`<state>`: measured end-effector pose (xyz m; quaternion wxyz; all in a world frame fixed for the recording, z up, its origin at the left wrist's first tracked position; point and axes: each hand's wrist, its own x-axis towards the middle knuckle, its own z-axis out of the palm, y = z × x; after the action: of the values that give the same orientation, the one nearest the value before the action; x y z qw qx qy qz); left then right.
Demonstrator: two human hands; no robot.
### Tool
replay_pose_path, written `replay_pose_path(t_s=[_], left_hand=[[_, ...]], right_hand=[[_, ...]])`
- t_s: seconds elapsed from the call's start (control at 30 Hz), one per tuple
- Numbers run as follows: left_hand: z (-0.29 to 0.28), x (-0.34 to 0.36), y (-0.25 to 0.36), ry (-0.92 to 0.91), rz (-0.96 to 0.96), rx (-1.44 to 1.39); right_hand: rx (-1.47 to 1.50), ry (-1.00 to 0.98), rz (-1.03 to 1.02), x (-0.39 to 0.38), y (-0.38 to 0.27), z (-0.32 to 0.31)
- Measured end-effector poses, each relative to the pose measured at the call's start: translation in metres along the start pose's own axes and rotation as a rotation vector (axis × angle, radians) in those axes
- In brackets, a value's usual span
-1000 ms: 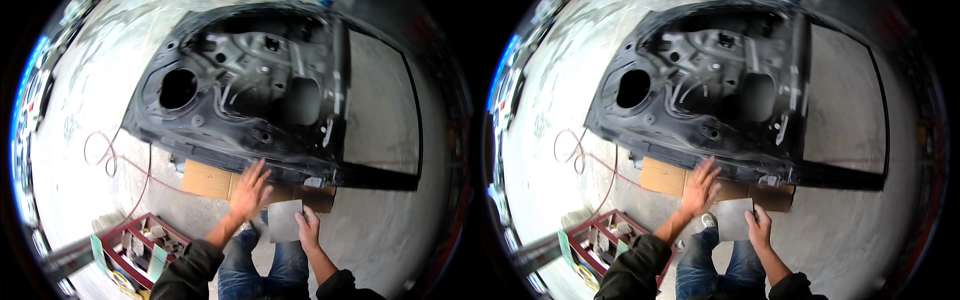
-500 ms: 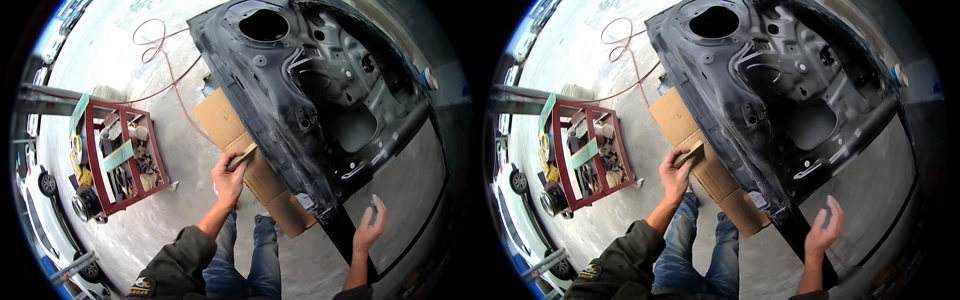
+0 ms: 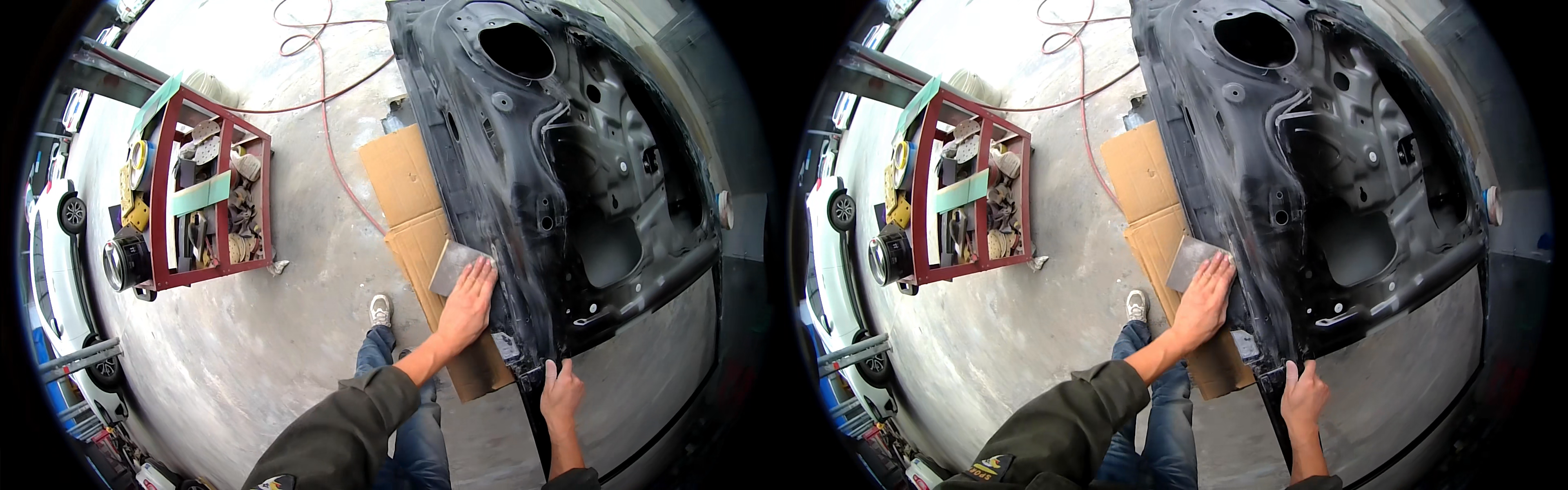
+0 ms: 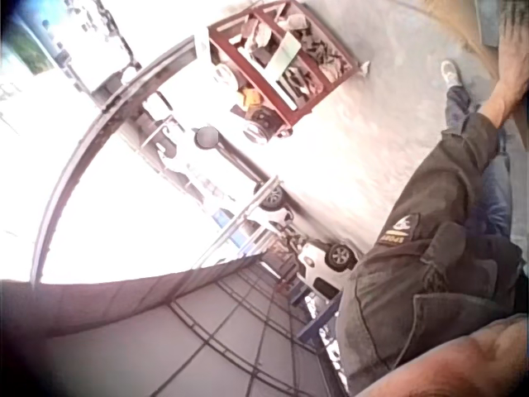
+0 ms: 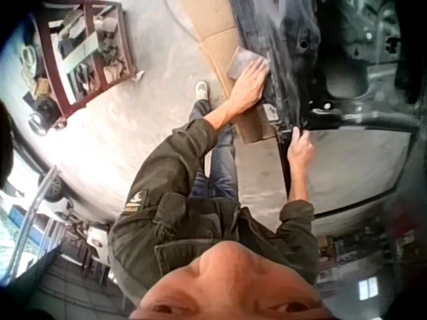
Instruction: The person sands the inner surface of a detached car door using a sanding block. They move the block across various sections of the door's interior, including around cutouts and along the edges, to smooth the surface.
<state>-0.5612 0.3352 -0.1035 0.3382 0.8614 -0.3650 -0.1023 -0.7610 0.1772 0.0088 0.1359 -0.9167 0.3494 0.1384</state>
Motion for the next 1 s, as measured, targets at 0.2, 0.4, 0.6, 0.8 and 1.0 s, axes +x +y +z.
replay_pose_path(t_s=[0.2, 0.4, 0.6, 0.8, 1.0], left_hand=[[0.003, -0.028, 0.022, -0.05, 0.078, -0.045], [-0.031, -0.001, -0.049, -0.146, 0.416, 0.195], [-0.079, 0.107, -0.145, -0.026, 0.345, 0.544], [-0.131, 0.202, -0.214, 0.047, 0.432, 0.603], [-0.192, 0.302, -0.273, -0.059, 0.528, 0.415]], right_hand=[[-0.007, 0.013, -0.001, 0.004, 0.0, 0.0], [-0.016, 0.043, 0.004, 0.007, -0.006, 0.001], [0.001, 0.038, 0.046, 0.007, -0.009, 0.0], [0.017, -0.021, 0.128, 0.002, -0.012, 0.002], [0.039, -0.002, 0.178, -0.004, -0.001, 0.006]])
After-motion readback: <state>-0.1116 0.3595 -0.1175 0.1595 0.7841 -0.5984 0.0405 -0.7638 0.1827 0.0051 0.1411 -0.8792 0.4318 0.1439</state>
